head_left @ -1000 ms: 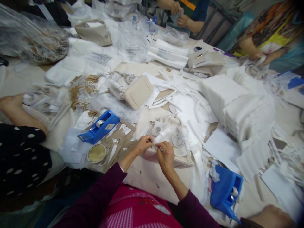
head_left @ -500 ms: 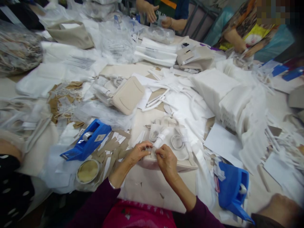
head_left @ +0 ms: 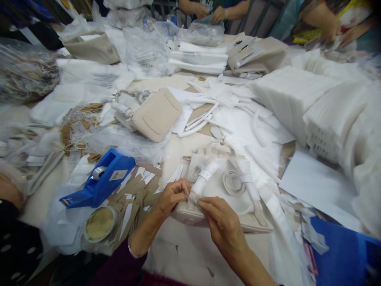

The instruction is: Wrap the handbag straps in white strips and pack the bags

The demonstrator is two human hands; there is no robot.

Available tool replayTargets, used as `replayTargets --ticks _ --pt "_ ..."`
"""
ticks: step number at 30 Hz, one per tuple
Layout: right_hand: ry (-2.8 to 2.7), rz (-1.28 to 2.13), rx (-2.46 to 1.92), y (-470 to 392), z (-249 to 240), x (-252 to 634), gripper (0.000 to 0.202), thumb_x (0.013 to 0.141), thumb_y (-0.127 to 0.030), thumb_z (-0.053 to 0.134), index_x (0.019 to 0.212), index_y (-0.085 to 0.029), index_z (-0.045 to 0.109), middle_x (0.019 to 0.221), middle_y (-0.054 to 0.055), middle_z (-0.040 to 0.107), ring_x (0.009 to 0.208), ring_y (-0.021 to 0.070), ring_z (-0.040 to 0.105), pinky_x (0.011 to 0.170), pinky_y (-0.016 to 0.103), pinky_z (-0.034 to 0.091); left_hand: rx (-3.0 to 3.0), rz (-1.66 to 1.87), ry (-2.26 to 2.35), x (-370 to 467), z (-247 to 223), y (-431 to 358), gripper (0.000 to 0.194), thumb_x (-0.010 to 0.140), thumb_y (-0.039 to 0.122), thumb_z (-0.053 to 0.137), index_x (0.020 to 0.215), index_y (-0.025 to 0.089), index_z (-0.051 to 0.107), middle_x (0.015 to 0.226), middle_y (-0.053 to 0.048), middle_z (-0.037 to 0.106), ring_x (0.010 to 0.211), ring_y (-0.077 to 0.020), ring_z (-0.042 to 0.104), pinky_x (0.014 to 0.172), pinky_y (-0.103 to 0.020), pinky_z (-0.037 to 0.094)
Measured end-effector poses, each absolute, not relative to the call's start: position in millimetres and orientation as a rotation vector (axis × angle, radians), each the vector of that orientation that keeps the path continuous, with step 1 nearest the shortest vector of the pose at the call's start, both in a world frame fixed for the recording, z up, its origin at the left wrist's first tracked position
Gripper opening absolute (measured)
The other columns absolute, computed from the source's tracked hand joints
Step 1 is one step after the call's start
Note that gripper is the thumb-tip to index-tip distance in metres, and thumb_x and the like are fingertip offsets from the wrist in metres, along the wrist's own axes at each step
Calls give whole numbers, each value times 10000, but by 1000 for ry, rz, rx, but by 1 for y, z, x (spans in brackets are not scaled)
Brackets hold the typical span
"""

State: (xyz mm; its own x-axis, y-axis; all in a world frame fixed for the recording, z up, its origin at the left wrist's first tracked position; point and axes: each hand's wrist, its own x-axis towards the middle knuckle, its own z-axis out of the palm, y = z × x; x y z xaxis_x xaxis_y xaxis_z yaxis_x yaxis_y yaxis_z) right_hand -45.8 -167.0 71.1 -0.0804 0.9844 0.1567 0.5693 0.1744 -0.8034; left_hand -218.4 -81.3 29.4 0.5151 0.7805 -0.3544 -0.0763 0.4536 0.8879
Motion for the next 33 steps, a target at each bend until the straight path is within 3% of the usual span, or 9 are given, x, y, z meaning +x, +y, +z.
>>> replayTargets --ticks 3,5,9,12,14,19,25,29,33 --pt "-1806 695 -1415 -173 77 -37 307 881 -53 429 1035 -200 651 921 65 665 820 181 598 717 334 484 1002 704 894 -218 28 -90 41 628 132 539 617 169 523 743 -8 489 735 -144 457 676 -264 360" --pt "-1803 629 -1390 -182 85 -20 307 871 -61 449 1035 -209 662 969 72 671 886 192 612 773 343 496 1098 712 863 -223 28 -94 37 697 183 524 675 173 552 793 -31 520 816 -177 477 745 -295 377" --pt "-1318 393 -1773 -212 88 38 257 868 -184 548 1088 -248 665 1168 65 634 1110 223 566 961 367 439 1341 659 732 -244 23 -97 311 810 471 526 894 179 593 1007 -90 555 1081 -274 440 952 -379 334" --pt "-853 620 -1910 -226 66 77 312 841 -360 610 1122 -233 662 1144 76 659 1108 249 570 945 374 444 1428 576 669 -254 18 -99 653 699 677 586 1132 191 532 1160 -107 493 1163 -321 394 984 -393 334" --pt "-653 954 -1811 -226 49 90 397 788 -436 664 1111 -205 673 1075 90 690 1035 254 606 885 360 472 1478 510 709 -254 18 -103 732 662 674 635 1206 207 486 1218 -102 455 1160 -315 401 968 -372 355" --pt "-442 1308 -1472 -215 31 83 414 657 -386 795 992 -162 699 882 76 724 772 194 661 702 279 494 1513 620 825 -241 17 -117 524 693 462 688 1133 221 536 1112 -43 523 1074 -247 468 897 -285 391" --pt "-635 1479 -1336 -217 28 90 273 604 -246 796 814 -115 680 689 50 676 567 135 601 539 235 460 1317 829 878 -228 12 -145 309 721 371 640 974 226 539 794 28 565 714 -125 499 622 -197 381" --pt "-686 1422 -1258 -226 21 89 213 582 -212 774 675 -143 595 544 -20 575 449 83 483 449 206 379 1262 980 884 -221 17 -167 285 702 372 650 888 224 493 667 62 512 584 -99 454 548 -204 339" --pt "-664 1308 -1204 -235 11 73 247 548 -210 743 592 -167 504 458 -63 468 397 64 382 408 199 291 1267 1079 896 -221 20 -184 240 714 352 626 859 220 488 642 63 484 592 -107 452 584 -230 334"
